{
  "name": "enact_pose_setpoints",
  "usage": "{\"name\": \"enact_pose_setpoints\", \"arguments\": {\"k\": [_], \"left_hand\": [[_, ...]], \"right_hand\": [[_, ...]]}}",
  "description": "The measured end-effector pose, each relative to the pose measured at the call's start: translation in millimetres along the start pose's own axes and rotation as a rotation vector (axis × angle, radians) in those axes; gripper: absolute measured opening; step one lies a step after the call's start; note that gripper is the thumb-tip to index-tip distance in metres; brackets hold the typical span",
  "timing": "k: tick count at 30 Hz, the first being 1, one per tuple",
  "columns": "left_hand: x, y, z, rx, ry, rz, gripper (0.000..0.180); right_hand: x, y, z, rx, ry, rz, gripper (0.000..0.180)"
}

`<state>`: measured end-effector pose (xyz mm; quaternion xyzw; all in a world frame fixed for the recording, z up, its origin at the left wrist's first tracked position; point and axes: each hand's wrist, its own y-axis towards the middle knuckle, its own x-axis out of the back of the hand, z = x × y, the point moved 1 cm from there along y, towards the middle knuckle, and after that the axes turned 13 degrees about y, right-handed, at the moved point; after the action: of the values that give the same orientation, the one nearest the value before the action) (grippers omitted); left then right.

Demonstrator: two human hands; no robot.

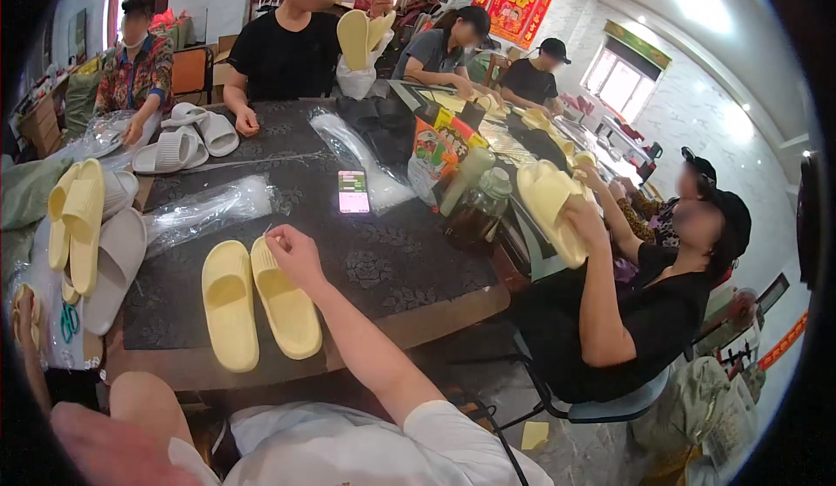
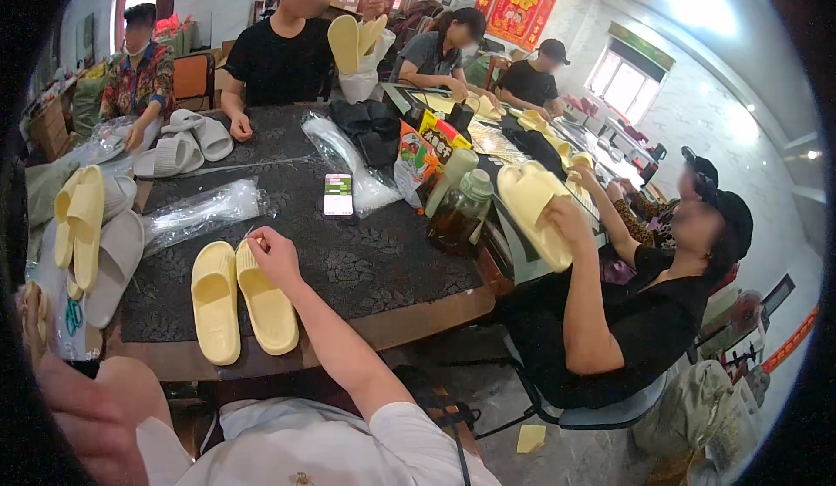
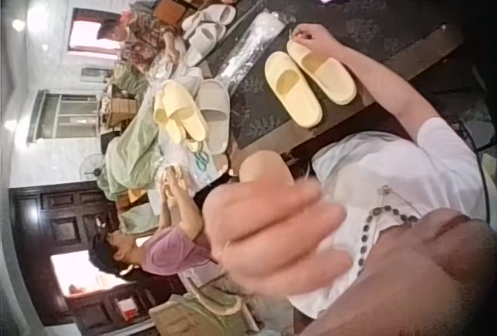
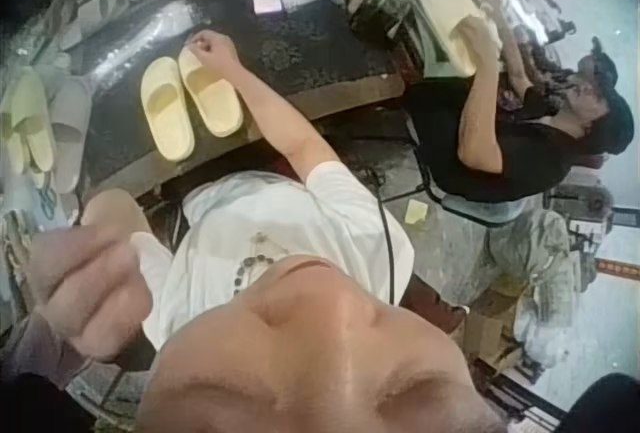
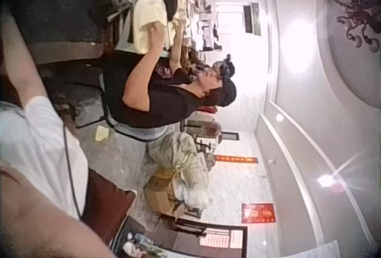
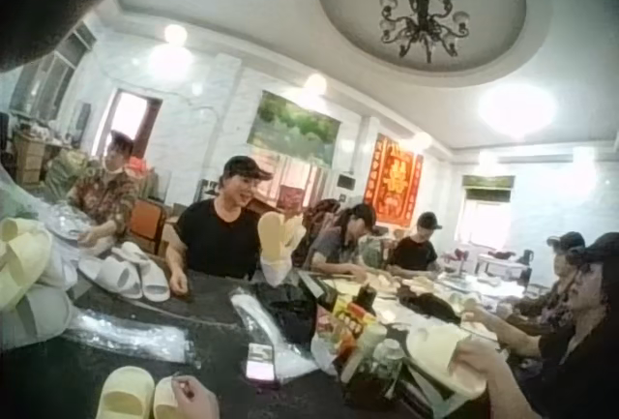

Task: The person fastens pairs of slippers together by hand using plastic fasteners, threading the tags through the shoes and setting each pair on the table.

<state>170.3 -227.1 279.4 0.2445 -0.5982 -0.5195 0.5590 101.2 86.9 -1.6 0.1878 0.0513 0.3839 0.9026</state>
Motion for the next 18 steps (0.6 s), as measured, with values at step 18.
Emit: {"name": "enact_pose_setpoints", "arguments": {"k": [18], "left_hand": [[-101.6,-13.0,49.7,0.111,0.365,0.286,0.039]], "right_hand": [[-5.0,3.2,-9.2,-0.028,0.323,0.032,0.013]]}}
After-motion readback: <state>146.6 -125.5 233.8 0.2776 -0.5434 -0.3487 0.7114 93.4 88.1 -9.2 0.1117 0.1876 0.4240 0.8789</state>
